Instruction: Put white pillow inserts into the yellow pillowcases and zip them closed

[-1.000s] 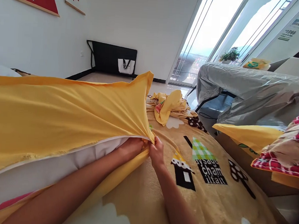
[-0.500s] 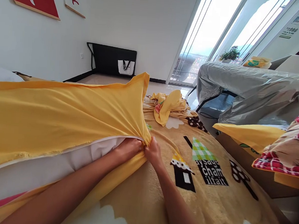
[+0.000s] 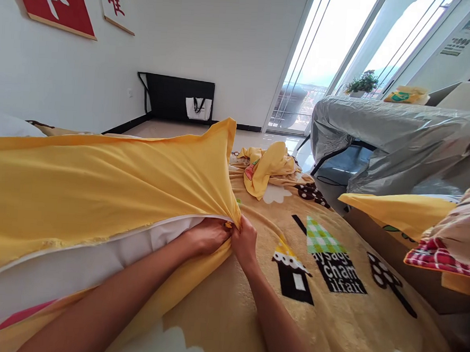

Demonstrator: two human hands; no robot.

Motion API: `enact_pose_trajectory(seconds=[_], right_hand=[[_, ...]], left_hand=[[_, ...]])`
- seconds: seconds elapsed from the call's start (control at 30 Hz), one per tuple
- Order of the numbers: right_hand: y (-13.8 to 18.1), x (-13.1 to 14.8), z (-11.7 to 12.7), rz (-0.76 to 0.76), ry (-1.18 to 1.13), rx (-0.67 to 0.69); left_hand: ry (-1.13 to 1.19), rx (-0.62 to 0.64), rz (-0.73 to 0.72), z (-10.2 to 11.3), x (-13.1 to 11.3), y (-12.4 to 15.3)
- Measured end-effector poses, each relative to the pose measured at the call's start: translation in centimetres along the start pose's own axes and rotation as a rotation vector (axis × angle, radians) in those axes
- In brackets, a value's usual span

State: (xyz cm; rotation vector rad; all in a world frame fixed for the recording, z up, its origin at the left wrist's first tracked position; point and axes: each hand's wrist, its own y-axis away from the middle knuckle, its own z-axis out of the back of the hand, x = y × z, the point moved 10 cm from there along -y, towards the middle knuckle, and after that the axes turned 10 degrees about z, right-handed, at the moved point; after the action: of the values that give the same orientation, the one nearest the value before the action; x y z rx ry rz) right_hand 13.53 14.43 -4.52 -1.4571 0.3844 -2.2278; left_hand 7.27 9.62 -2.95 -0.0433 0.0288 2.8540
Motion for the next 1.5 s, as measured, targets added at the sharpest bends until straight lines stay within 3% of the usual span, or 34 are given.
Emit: enact_pose_trajectory(seconds=[0.23,0.47,0.6,0.9,1.1,1.33,1.5], right_hand=[[0.3,-1.9,-0.9,-0.102,-0.275,-0.064],[0.2,-2.0,-1.1,-0.107,-0.332,-0.059],[0.2,-1.9,-0.7,-0.088,-0.235,-0.038],[0.6,-0.9,0.4,-0.075,0.134,-0.02],[0.8,-0.4,0.1,-0.088,0.386,0.128],[0.3,-0.7,-0.8,-0.079,0.253,0.213],[0.3,1.9,0.2,0.013,0.633,0.254]], left_hand=[[0.015,0.066,0.0,0.2,-0.5,-0.1],[0.101,-0.008,0.014,0.8,0.1,0.1],[0.116,-0.058,0.008,0.8,0.3,0.2],[0.004,0.025,-0.057,-0.5,-0.5,0.6],[0.016,0.056,-0.076,-0.3,-0.7,0.8],[-0.009,0.063,-0.119,-0.2,-1.1,0.9],[0.059,-0.002,-0.191,0.5,-1.5,1.2]])
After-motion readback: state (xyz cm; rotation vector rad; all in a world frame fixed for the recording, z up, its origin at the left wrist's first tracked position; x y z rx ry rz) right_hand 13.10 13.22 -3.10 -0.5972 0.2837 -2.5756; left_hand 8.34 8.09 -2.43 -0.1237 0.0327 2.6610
